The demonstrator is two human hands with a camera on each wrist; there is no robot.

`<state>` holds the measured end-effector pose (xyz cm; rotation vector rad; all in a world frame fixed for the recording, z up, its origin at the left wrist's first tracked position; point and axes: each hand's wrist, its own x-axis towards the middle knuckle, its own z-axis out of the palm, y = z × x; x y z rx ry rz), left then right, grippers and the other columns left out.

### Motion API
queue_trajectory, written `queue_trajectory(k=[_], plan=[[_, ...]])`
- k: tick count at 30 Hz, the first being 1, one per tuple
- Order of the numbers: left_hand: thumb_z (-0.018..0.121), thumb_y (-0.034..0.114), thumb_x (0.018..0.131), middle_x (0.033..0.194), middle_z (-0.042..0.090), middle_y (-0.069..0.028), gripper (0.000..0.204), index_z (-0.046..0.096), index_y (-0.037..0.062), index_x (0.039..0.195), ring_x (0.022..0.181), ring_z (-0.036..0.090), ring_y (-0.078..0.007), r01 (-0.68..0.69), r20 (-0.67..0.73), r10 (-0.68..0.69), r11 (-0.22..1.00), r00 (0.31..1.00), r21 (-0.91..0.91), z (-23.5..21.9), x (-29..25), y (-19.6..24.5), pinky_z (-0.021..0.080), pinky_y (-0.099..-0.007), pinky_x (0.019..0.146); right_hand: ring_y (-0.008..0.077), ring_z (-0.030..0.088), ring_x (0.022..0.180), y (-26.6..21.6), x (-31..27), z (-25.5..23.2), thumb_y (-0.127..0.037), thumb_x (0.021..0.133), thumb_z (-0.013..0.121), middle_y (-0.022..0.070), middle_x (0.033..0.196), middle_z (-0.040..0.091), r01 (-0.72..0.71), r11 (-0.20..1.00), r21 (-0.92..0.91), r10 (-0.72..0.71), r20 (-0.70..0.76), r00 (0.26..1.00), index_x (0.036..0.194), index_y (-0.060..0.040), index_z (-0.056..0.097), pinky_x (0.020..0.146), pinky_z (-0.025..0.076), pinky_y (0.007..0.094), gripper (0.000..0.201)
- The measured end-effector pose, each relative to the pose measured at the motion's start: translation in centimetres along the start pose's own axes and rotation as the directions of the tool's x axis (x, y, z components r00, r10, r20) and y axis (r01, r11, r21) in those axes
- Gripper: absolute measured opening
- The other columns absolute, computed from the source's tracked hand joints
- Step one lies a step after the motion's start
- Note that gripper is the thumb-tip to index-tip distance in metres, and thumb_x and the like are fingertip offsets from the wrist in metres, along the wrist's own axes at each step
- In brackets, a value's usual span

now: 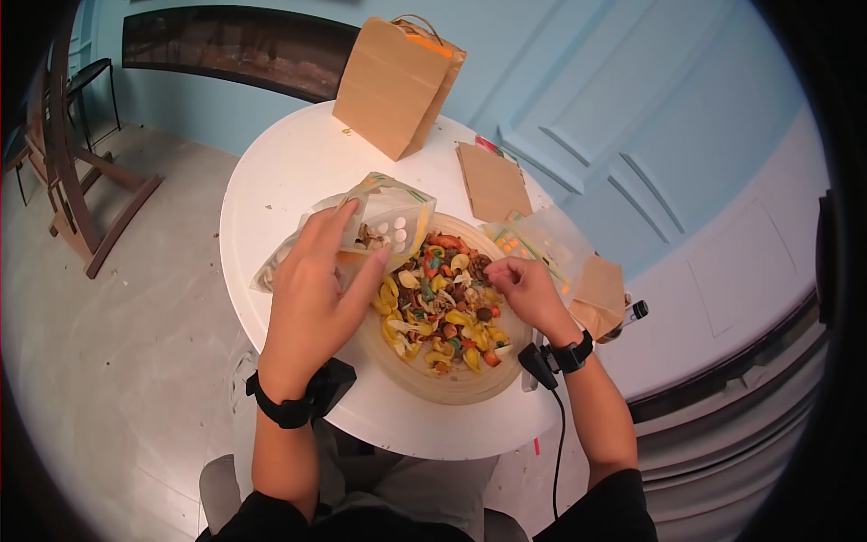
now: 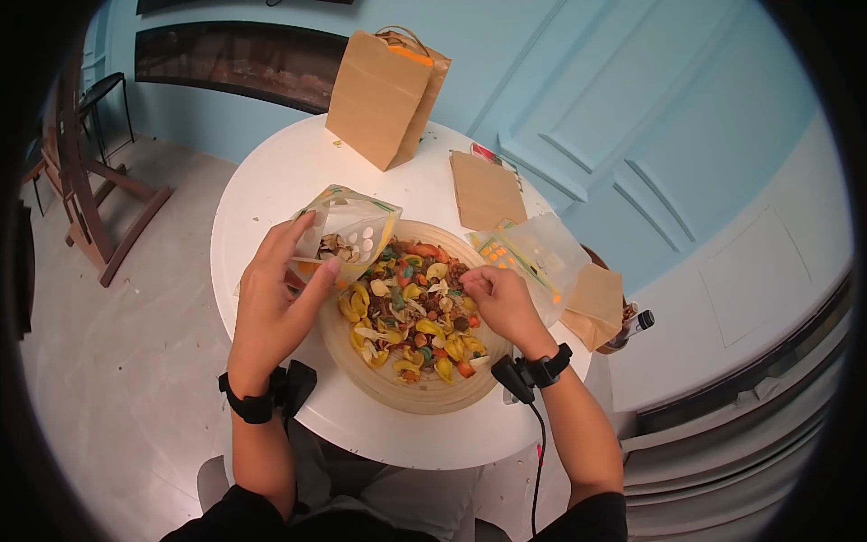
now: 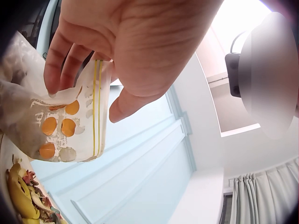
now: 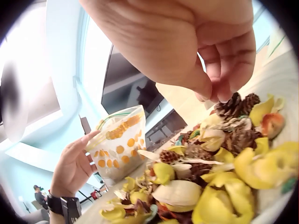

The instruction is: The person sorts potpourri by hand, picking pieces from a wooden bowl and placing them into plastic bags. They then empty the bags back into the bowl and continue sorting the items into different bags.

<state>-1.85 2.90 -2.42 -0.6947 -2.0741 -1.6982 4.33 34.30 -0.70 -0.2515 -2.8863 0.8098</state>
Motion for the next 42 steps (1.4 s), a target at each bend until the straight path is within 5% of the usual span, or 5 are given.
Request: queue_trajectory(k=[5, 10, 19, 31, 42], plan=[[0.073, 0.021, 0.092, 0.127, 0.065, -0.0154, 0.053, 0.058, -0.0025, 0.137, 0.090, 0.067, -0.0185, -0.060, -0.005, 0.061, 0.992, 0.998, 0.107, 0.0, -0.1, -0.5, 0.054, -0.0270, 0.069, 0.0237, 0.069, 0.076, 1.1, -1.1, 0.7, -0.018, 0.092, 0.072, 0.0126, 0.091, 0.072, -0.028, 0.980, -0.196, 0.047, 0.094, 0.994, 0.105, -0.0022, 0.075, 0.072, 0.054, 0.0353, 0.020], [0.073, 0.021, 0.092, 0.127, 0.065, -0.0155, 0.053, 0.059, -0.0021, 0.137, 0.087, 0.067, -0.0182, -0.031, 0.002, 0.031, 0.996, 1.000, 0.088, -0.1, -0.1, 0.1, 0.054, -0.0270, 0.068, 0.0196, 0.068, 0.072, 1.1, -0.9, 0.6, -0.019, 0.093, 0.072, 0.0110, 0.087, 0.071, -0.052, 0.983, -0.178, 0.079, 0.147, 0.986, 0.104, -0.0014, 0.075, 0.070, 0.052, 0.0326, 0.021], [0.073, 0.019, 0.091, 0.126, 0.065, -0.0153, 0.051, 0.060, -0.0001, 0.136, 0.087, 0.067, -0.0187, -0.049, 0.016, 0.048, 0.995, 0.999, 0.081, 0.0, -0.1, -0.1, 0.054, -0.0271, 0.068, 0.0039, 0.057, 0.071, -4.0, -2.8, -1.1, -0.018, 0.098, 0.070, -0.0044, 0.085, 0.067, -0.218, 0.895, 0.388, 0.154, 0.189, 0.970, 0.113, -0.0020, 0.072, 0.063, 0.047, 0.0230, 0.021], [0.073, 0.016, 0.089, 0.123, 0.064, -0.0200, 0.051, 0.058, -0.0033, 0.134, 0.102, 0.065, -0.0338, -0.078, 0.081, 0.074, 0.996, 0.994, 0.049, -0.2, -0.2, 0.3, 0.054, -0.0366, 0.081, 0.0050, 0.064, 0.084, -13.2, 0.8, 0.7, -0.023, 0.098, 0.070, 0.0020, 0.096, 0.072, 0.032, 0.832, 0.554, -0.076, 0.057, 0.995, 0.119, 0.0049, 0.068, 0.071, 0.052, 0.0192, 0.034], [0.079, 0.007, 0.084, 0.131, 0.062, -0.0170, 0.056, 0.059, 0.0001, 0.135, 0.103, 0.067, -0.0230, 0.040, -0.206, -0.020, 0.995, 0.978, 0.092, -0.5, 0.0, -0.4, 0.057, -0.0287, 0.072, 0.0039, 0.051, 0.063, -2.3, -0.8, -1.4, -0.022, 0.101, 0.065, -0.0036, 0.077, 0.062, -0.070, 0.547, 0.834, 0.199, -0.049, 0.979, 0.114, -0.0009, 0.070, 0.057, 0.040, 0.0166, 0.026]])
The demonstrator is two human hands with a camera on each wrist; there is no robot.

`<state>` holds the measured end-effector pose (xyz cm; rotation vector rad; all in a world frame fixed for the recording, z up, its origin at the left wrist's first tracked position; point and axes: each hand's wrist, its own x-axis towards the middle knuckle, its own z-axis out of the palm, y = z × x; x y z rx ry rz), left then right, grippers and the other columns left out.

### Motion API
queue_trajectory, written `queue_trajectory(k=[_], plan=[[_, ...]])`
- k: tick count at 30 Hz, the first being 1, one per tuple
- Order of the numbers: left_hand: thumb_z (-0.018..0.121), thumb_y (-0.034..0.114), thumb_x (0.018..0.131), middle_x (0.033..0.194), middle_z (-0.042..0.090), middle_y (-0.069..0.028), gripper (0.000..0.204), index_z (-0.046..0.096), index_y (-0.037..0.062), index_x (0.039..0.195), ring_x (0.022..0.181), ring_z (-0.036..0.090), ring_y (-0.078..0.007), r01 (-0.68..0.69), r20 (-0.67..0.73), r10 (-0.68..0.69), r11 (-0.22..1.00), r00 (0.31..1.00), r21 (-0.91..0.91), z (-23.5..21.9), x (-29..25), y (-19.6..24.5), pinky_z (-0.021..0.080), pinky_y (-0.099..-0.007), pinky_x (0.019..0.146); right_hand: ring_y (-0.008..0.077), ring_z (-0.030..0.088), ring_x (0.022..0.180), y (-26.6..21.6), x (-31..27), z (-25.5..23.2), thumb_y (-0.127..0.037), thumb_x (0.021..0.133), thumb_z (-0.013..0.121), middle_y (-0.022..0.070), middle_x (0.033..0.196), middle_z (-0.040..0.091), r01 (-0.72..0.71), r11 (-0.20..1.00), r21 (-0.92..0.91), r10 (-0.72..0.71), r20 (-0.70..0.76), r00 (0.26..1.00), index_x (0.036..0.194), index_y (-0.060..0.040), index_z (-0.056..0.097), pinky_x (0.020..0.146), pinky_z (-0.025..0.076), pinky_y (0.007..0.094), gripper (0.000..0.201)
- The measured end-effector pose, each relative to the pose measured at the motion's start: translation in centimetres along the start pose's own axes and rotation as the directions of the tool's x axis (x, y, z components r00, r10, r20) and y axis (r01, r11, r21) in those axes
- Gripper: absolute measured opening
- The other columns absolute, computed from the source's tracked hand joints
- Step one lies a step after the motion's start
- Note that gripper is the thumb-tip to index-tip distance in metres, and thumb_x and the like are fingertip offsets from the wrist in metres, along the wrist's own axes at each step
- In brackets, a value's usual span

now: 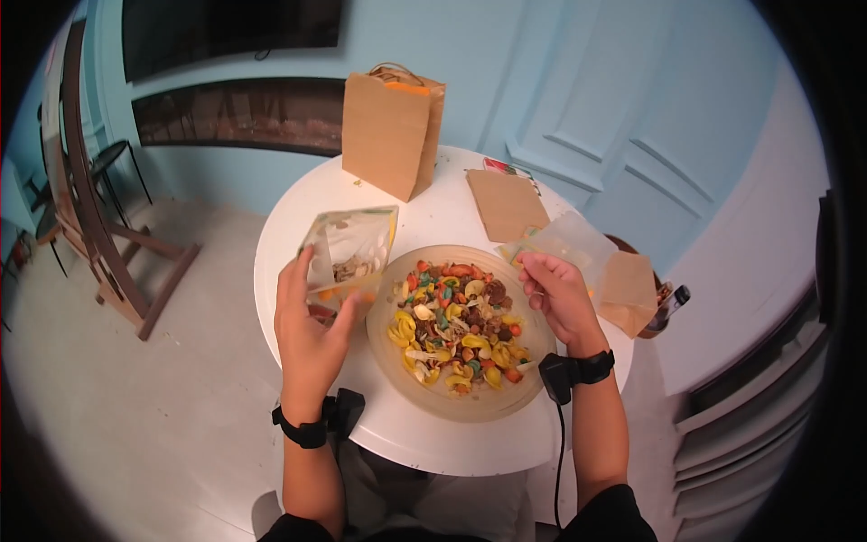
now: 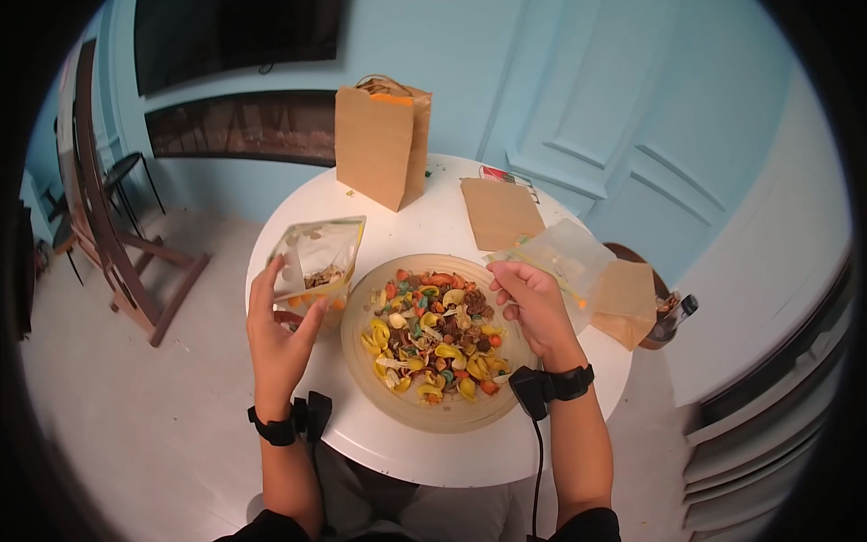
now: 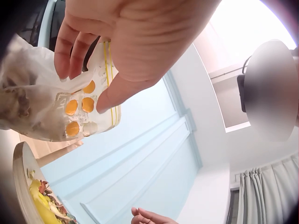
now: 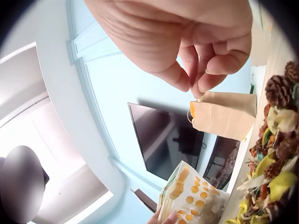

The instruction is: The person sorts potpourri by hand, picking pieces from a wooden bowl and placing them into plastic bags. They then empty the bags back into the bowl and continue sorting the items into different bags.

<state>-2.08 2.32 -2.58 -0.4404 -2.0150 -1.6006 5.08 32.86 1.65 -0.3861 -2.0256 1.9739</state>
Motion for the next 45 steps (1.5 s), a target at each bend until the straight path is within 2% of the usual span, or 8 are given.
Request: queue_trajectory(k=[7, 13, 16, 31, 36, 38, 40, 45], plan=[[0.074, 0.012, 0.093, 0.099, 0.075, -0.0093, 0.018, 0.077, -0.0005, 0.106, 0.079, 0.070, -0.0133, -0.129, -0.056, 0.136, 0.986, 0.989, 0.106, 0.5, 1.5, -2.0, 0.052, -0.0224, 0.062, 0.0013, 0.055, 0.060, 2.4, -1.0, -3.2, -0.020, 0.102, 0.064, -0.0014, 0.079, 0.068, 0.096, 0.992, 0.076, -0.094, -0.039, 0.995, 0.108, -0.0002, 0.070, 0.056, 0.042, 0.0166, 0.022], [0.076, 0.023, 0.093, 0.079, 0.071, -0.0032, 0.030, 0.077, -0.0040, 0.105, 0.064, 0.060, -0.0081, 0.097, -0.052, -0.092, 0.990, 0.994, 0.104, -2.5, 8.0, -2.2, 0.047, -0.0213, 0.056, 0.0072, 0.066, 0.072, 7.1, 0.2, -4.2, -0.015, 0.101, 0.065, 0.0071, 0.087, 0.074, 0.199, 0.980, 0.011, -0.195, -0.152, 0.969, 0.103, 0.0052, 0.069, 0.064, 0.051, 0.0215, 0.021], [0.074, 0.022, 0.093, 0.081, 0.072, -0.0045, 0.028, 0.077, -0.0030, 0.105, 0.063, 0.060, -0.0086, -0.056, 0.032, 0.049, 0.960, 0.998, 0.274, -2.6, 13.0, -4.1, 0.047, -0.0222, 0.054, 0.0039, 0.045, 0.052, 7.2, 0.1, -4.0, -0.017, 0.097, 0.067, -0.0030, 0.058, 0.056, 0.317, 0.947, -0.055, -0.321, -0.207, 0.924, 0.097, 0.0047, 0.071, 0.050, 0.033, 0.0246, 0.022], [0.064, 0.015, 0.093, 0.095, 0.074, -0.0149, 0.030, 0.073, -0.0109, 0.105, 0.073, 0.074, -0.0212, 0.173, 0.058, -0.190, 0.960, 0.980, 0.222, 12.1, 24.8, -4.7, 0.063, -0.0288, 0.066, 0.0151, 0.053, 0.045, 6.3, -0.6, -3.8, -0.021, 0.095, 0.068, 0.0068, 0.054, 0.059, 0.356, 0.907, -0.226, -0.408, -0.255, 0.877, 0.095, -0.0004, 0.072, 0.049, 0.041, 0.0336, 0.021], [0.063, 0.014, 0.090, 0.099, 0.071, -0.0108, 0.032, 0.071, -0.0059, 0.115, 0.080, 0.066, -0.0142, 0.257, 0.311, -0.245, 0.966, 0.918, 0.001, 16.1, 22.6, -4.7, 0.060, -0.0356, 0.074, 0.0224, 0.060, 0.049, 6.2, -0.7, -4.0, -0.022, 0.094, 0.068, 0.0098, 0.059, 0.064, 0.307, 0.910, -0.278, -0.367, -0.200, 0.909, 0.093, -0.0028, 0.073, 0.051, 0.045, 0.0361, 0.020], [0.069, 0.017, 0.089, 0.124, 0.064, -0.0121, 0.055, 0.054, -0.0052, 0.137, 0.106, 0.062, -0.0216, 0.265, 0.353, -0.299, 0.954, 0.887, 0.141, 16.5, 20.9, -2.2, 0.054, -0.0369, 0.089, 0.0291, 0.066, 0.056, 6.2, -0.7, -3.8, -0.024, 0.094, 0.068, 0.0127, 0.062, 0.066, 0.317, 0.897, -0.308, -0.382, -0.181, 0.906, 0.093, -0.0048, 0.074, 0.055, 0.049, 0.0395, 0.020], [0.070, 0.014, 0.084, 0.115, 0.068, -0.0132, 0.048, 0.062, -0.0060, 0.128, 0.092, 0.063, -0.0176, 0.044, 0.226, -0.076, 0.988, 0.971, 0.146, 17.6, 21.4, -5.4, 0.051, -0.0302, 0.086, 0.0327, 0.068, 0.060, 6.2, -0.8, -3.5, -0.025, 0.094, 0.067, 0.0143, 0.064, 0.067, 0.329, 0.888, -0.322, -0.398, -0.178, 0.900, 0.093, -0.0057, 0.074, 0.057, 0.051, 0.0414, 0.020], [0.072, 0.016, 0.087, 0.118, 0.066, -0.0164, 0.048, 0.062, -0.0025, 0.130, 0.103, 0.062, -0.0228, -0.082, 0.500, -0.007, 0.985, 0.866, 0.154, 19.9, 16.2, 0.6, 0.052, -0.0353, 0.088, 0.0348, 0.069, 0.069, 5.9, -1.3, -3.6, -0.025, 0.094, 0.066, 0.0156, 0.073, 0.070, 0.309, 0.883, -0.353, -0.364, -0.099, 0.926, 0.096, -0.0049, 0.074, 0.063, 0.053, 0.0425, 0.022]])
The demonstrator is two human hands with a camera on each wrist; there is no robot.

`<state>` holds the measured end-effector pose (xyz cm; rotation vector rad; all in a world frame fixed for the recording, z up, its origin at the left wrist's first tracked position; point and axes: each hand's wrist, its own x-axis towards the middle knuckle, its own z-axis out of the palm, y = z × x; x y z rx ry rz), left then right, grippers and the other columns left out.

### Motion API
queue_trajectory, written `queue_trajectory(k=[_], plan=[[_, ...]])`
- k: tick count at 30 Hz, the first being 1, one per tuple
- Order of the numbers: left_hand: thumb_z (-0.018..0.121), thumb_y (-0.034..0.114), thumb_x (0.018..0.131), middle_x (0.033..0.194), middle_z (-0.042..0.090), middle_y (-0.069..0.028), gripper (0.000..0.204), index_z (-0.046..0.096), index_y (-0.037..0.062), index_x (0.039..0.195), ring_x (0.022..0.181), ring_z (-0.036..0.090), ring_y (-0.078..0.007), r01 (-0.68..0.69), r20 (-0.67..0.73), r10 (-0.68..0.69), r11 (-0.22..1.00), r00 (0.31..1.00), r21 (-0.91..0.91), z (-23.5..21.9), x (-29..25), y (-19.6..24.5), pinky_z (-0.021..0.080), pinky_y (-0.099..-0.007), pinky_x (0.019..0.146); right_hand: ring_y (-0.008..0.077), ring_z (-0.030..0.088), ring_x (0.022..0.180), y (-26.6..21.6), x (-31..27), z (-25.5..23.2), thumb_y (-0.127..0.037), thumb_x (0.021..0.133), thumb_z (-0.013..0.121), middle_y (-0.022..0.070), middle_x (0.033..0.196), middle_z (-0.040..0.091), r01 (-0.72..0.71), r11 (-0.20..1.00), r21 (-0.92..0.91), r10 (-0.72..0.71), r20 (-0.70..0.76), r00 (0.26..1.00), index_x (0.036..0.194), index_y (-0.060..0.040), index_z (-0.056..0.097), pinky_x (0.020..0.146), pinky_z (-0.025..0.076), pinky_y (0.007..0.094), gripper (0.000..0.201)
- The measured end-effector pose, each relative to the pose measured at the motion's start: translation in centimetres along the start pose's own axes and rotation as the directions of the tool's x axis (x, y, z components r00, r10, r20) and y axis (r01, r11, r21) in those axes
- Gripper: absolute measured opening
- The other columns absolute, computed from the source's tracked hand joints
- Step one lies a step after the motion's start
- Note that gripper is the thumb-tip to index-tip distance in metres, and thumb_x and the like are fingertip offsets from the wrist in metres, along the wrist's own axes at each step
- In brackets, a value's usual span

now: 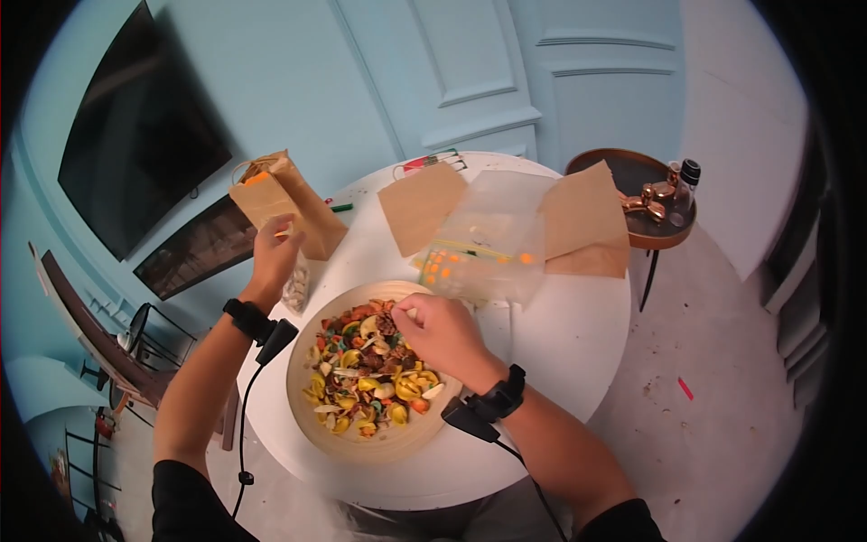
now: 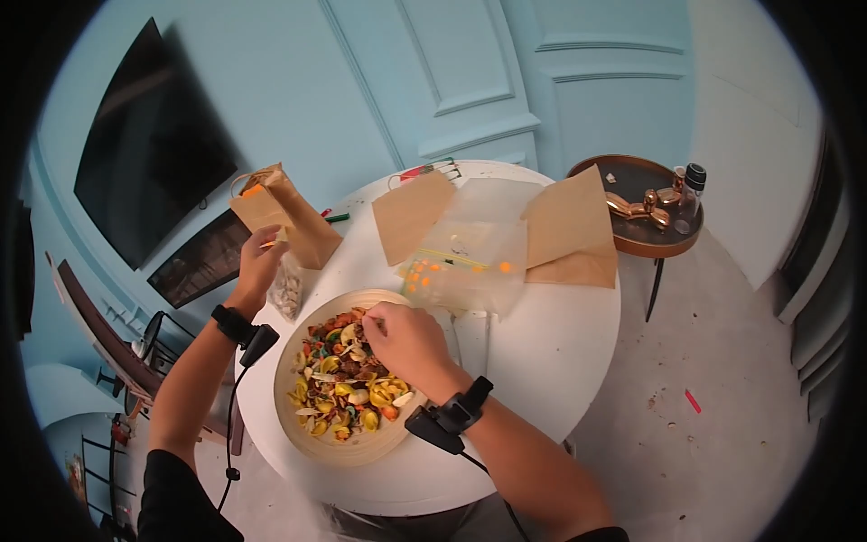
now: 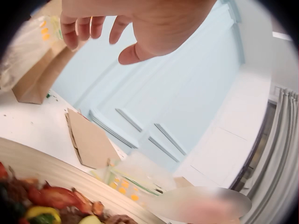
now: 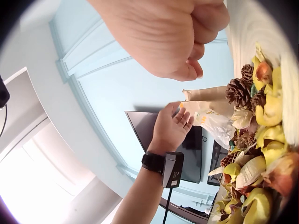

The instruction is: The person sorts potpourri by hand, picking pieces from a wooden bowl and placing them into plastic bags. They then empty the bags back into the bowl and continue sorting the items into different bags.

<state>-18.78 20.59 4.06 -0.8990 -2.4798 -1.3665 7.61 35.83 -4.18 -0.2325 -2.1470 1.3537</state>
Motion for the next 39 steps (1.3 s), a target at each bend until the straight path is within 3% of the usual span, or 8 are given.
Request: queue_trajectory(k=[2, 4, 8, 11, 23, 29, 35, 39], plan=[[0.073, 0.024, 0.090, 0.121, 0.064, -0.0162, 0.048, 0.063, 0.0021, 0.131, 0.105, 0.062, -0.0240, 0.044, 0.288, -0.031, 0.998, 0.957, -0.037, 1.5, -1.7, 4.2, 0.053, -0.0362, 0.088, 0.0338, 0.069, 0.070, -0.2, 0.1, -0.2, -0.025, 0.094, 0.065, 0.0156, 0.074, 0.071, -0.029, 1.000, -0.011, 0.029, 0.060, 0.998, 0.096, -0.0046, 0.074, 0.064, 0.053, 0.0417, 0.022], [0.073, 0.032, 0.092, 0.128, 0.064, -0.0148, 0.055, 0.060, 0.0008, 0.136, 0.113, 0.060, -0.0237, -0.216, 0.563, 0.048, 0.948, 0.825, 0.236, 3.7, -2.5, 7.7, 0.050, -0.0355, 0.094, 0.0328, 0.069, 0.068, -0.1, 0.2, -0.2, -0.026, 0.095, 0.065, 0.0149, 0.074, 0.071, -0.043, 0.999, 0.000, 0.042, 0.098, 0.994, 0.096, -0.0044, 0.074, 0.064, 0.053, 0.0410, 0.023], [0.075, 0.035, 0.090, 0.132, 0.062, -0.0200, 0.063, 0.055, 0.0038, 0.141, 0.120, 0.059, -0.0319, -0.571, 0.747, 0.337, 0.818, 0.573, 0.068, 9.6, -2.2, 10.1, 0.050, -0.0400, 0.099, 0.0297, 0.067, 0.064, 0.3, 0.3, -0.4, -0.026, 0.095, 0.066, 0.0143, 0.072, 0.070, -0.051, 0.998, 0.038, 0.044, 0.164, 0.985, 0.095, -0.0022, 0.074, 0.063, 0.051, 0.0391, 0.025], [0.076, 0.034, 0.088, 0.132, 0.062, -0.0200, 0.067, 0.054, 0.0049, 0.143, 0.121, 0.060, -0.0355, -0.777, 0.771, 0.452, 0.623, 0.449, 0.087, 14.3, -1.5, 10.1, 0.050, -0.0421, 0.099, 0.0082, 0.057, 0.055, 1.9, 0.7, 0.4, -0.022, 0.097, 0.067, 0.0037, 0.065, 0.066, -0.018, 0.995, 0.100, -0.006, 0.237, 0.971, 0.100, 0.0013, 0.073, 0.053, 0.044, 0.0276, 0.024], [0.069, 0.022, 0.089, 0.112, 0.071, -0.0159, 0.037, 0.069, 0.0110, 0.124, 0.108, 0.065, -0.0359, -0.713, 0.803, 0.187, 0.600, 0.565, 0.362, 16.3, -0.8, 12.0, 0.052, -0.0473, 0.092, 0.0057, 0.058, 0.058, 1.8, 0.8, 0.3, -0.021, 0.098, 0.068, 0.0001, 0.065, 0.063, -0.067, 0.990, 0.126, 0.035, 0.246, 0.969, 0.099, 0.0055, 0.071, 0.052, 0.045, 0.0255, 0.027], [0.073, 0.037, 0.085, 0.119, 0.069, -0.0214, 0.068, 0.053, 0.0130, 0.145, 0.113, 0.065, -0.0369, -0.832, 0.679, 0.520, 0.491, 0.518, 0.259, 16.7, -0.9, 8.6, 0.050, -0.0450, 0.098, 0.0038, 0.049, 0.056, 1.0, 0.6, -0.1, -0.020, 0.099, 0.067, -0.0022, 0.064, 0.058, -0.120, 0.987, 0.111, 0.086, 0.271, 0.959, 0.100, 0.0053, 0.070, 0.051, 0.040, 0.0243, 0.026], [0.071, 0.052, 0.087, 0.122, 0.068, -0.0245, 0.082, 0.043, 0.0124, 0.153, 0.118, 0.063, -0.0400, -0.672, 0.869, 0.098, 0.678, 0.485, 0.298, 19.4, -0.1, 9.3, 0.048, -0.0446, 0.101, 0.0068, 0.053, 0.055, 1.3, 0.7, 0.3, -0.020, 0.098, 0.068, 0.0009, 0.064, 0.060, -0.113, 0.982, 0.148, 0.072, 0.258, 0.963, 0.098, 0.0041, 0.071, 0.052, 0.041, 0.0259, 0.025], [0.067, 0.043, 0.092, 0.107, 0.073, -0.0219, 0.048, 0.066, 0.0144, 0.130, 0.106, 0.068, -0.0395, -0.689, 0.854, 0.161, 0.672, 0.495, 0.273, 20.4, -0.2, 9.0, 0.051, -0.0473, 0.093, 0.0144, 0.063, 0.052, 1.7, 0.9, 0.2, -0.021, 0.096, 0.067, 0.0087, 0.063, 0.067, -0.065, 0.993, 0.104, 0.040, 0.229, 0.973, 0.096, 0.0019, 0.073, 0.053, 0.046, 0.0297, 0.024]])
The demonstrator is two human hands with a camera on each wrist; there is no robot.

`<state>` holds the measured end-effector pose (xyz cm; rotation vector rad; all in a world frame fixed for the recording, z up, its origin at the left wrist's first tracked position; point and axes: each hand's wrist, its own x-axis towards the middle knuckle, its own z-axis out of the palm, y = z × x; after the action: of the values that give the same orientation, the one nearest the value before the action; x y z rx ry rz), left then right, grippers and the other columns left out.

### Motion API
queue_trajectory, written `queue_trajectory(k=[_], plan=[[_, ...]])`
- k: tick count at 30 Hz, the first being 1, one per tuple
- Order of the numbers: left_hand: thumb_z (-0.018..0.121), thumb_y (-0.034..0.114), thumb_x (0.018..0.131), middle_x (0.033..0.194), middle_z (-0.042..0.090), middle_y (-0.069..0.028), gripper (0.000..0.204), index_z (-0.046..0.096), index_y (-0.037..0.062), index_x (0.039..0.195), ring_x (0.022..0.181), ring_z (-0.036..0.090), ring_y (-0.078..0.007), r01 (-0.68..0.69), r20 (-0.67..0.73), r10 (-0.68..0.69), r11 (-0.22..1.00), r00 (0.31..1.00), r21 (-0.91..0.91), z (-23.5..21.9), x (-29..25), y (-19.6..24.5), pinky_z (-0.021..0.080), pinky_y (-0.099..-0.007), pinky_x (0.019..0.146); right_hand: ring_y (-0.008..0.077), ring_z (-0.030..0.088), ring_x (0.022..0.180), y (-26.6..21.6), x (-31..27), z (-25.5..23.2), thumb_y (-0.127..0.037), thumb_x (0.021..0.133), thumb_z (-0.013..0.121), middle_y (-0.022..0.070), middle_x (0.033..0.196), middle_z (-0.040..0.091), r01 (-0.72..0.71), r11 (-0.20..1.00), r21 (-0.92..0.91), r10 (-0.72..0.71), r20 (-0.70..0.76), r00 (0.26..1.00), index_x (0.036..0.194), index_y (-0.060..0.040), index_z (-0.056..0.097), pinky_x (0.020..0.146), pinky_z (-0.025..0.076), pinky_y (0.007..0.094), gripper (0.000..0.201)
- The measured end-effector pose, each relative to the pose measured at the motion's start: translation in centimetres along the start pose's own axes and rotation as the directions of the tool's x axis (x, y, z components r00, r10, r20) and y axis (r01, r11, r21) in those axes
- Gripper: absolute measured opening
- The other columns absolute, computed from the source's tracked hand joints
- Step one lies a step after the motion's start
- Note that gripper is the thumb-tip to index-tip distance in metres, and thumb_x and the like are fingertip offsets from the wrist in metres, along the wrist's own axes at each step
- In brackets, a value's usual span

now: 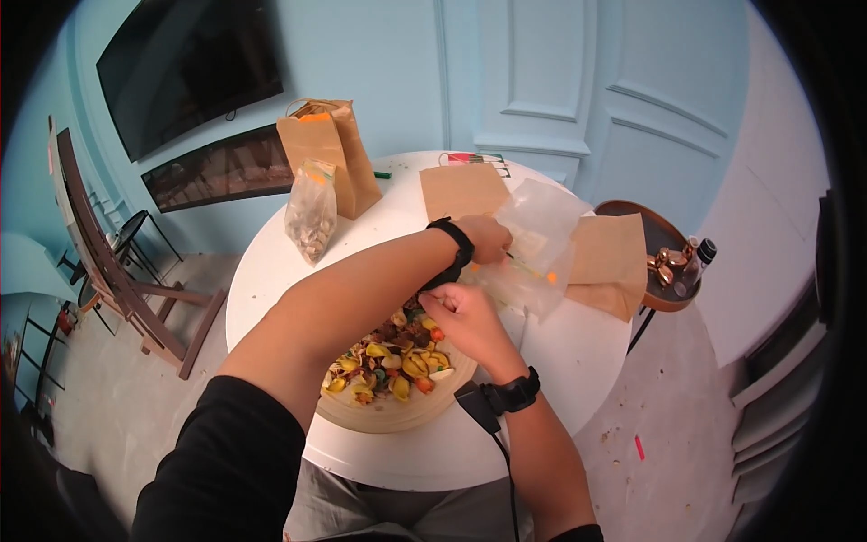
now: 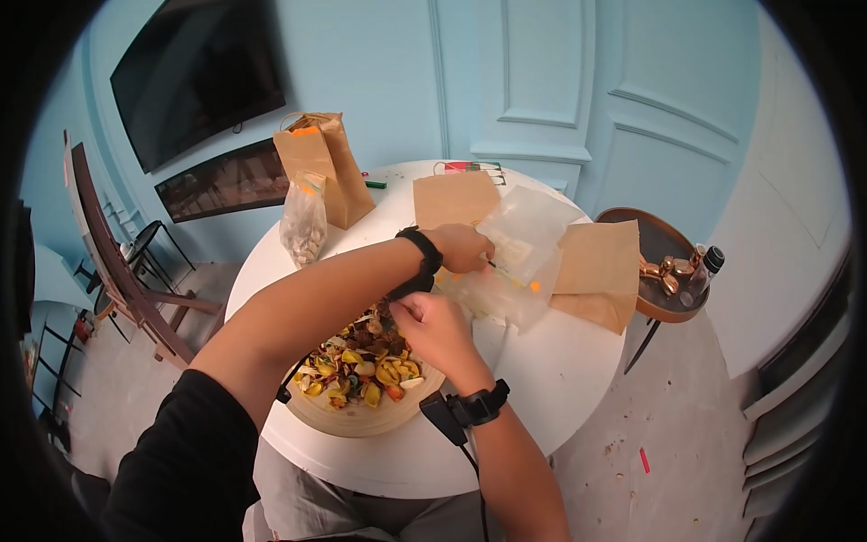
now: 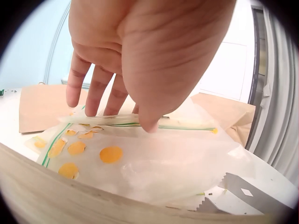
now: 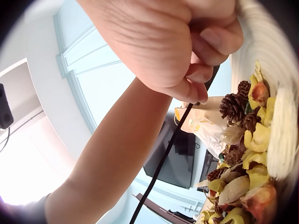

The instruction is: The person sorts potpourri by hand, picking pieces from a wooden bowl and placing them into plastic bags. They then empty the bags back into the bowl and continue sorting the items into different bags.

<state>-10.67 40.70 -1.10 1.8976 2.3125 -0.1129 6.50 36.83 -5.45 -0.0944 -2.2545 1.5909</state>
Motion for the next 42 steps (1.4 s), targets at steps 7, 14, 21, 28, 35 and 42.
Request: queue_trajectory(k=[7, 14, 21, 28, 35, 42], plan=[[0.064, 0.025, 0.094, 0.092, 0.073, -0.0168, 0.020, 0.075, 0.0098, 0.098, 0.089, 0.069, -0.0380, -0.051, -0.451, 0.056, 0.998, 0.891, 0.021, -2.0, -2.1, -0.1, 0.053, -0.0478, 0.079, 0.0021, 0.046, 0.059, -0.6, -0.2, 0.0, -0.017, 0.100, 0.067, -0.0044, 0.066, 0.057, -0.068, 0.993, 0.096, 0.065, 0.035, 0.997, 0.099, 0.0065, 0.069, 0.051, 0.036, 0.0234, 0.024], [0.070, 0.027, 0.094, 0.087, 0.074, -0.0130, 0.019, 0.077, 0.0084, 0.094, 0.076, 0.070, -0.0328, 0.022, -0.854, -0.062, 0.998, 0.516, -0.059, -7.3, -9.2, -0.4, 0.054, -0.0435, 0.068, 0.0072, 0.054, 0.054, 0.6, 0.1, 0.0, -0.021, 0.097, 0.068, 0.0038, 0.063, 0.065, -0.002, 0.996, 0.091, 0.004, -0.019, 1.000, 0.101, 0.0043, 0.072, 0.051, 0.042, 0.0268, 0.026], [0.071, 0.023, 0.098, 0.084, 0.072, -0.0037, 0.023, 0.075, 0.0005, 0.102, 0.070, 0.062, -0.0081, -0.037, -0.941, -0.289, 0.953, 0.174, -0.299, -8.4, -23.7, -2.1, 0.051, -0.0237, 0.063, 0.0072, 0.052, 0.053, 0.6, 0.1, 0.1, -0.022, 0.096, 0.069, 0.0031, 0.062, 0.064, 0.016, 0.998, 0.064, -0.012, -0.061, 0.998, 0.100, 0.0040, 0.073, 0.051, 0.041, 0.0271, 0.026], [0.070, 0.023, 0.100, 0.071, 0.059, 0.0026, 0.024, 0.070, -0.0002, 0.097, 0.062, 0.051, -0.0034, 0.109, -0.747, -0.654, 0.739, -0.123, -0.665, 0.7, -41.8, -0.4, 0.039, -0.0196, 0.054, 0.0088, 0.053, 0.054, 0.5, 0.1, 0.1, -0.023, 0.096, 0.069, 0.0037, 0.061, 0.063, 0.019, 1.000, 0.020, -0.018, -0.068, 0.998, 0.100, 0.0036, 0.073, 0.052, 0.041, 0.0286, 0.027], [0.071, 0.016, 0.098, 0.076, 0.064, -0.0023, 0.017, 0.068, 0.0001, 0.093, 0.066, 0.058, -0.0072, 0.415, -0.771, -0.560, 0.651, -0.302, -0.636, 12.4, -46.4, 8.4, 0.045, -0.0215, 0.058, 0.0088, 0.054, 0.055, 0.9, 0.2, 0.3, -0.022, 0.096, 0.069, 0.0052, 0.065, 0.066, 0.059, 0.998, 0.022, -0.057, -0.094, 0.994, 0.099, 0.0043, 0.073, 0.053, 0.043, 0.0284, 0.027], [0.078, 0.012, 0.089, 0.080, 0.070, -0.0078, 0.010, 0.074, 0.0037, 0.087, 0.068, 0.065, -0.0181, 0.387, -0.754, -0.646, 0.669, -0.122, -0.635, 11.6, -43.5, 8.8, 0.049, -0.0268, 0.057, 0.0058, 0.054, 0.059, 1.2, 0.4, 0.4, -0.020, 0.096, 0.069, 0.0016, 0.066, 0.065, 0.061, 0.997, 0.046, -0.058, -0.061, 0.996, 0.096, 0.0062, 0.072, 0.055, 0.044, 0.0261, 0.026]])
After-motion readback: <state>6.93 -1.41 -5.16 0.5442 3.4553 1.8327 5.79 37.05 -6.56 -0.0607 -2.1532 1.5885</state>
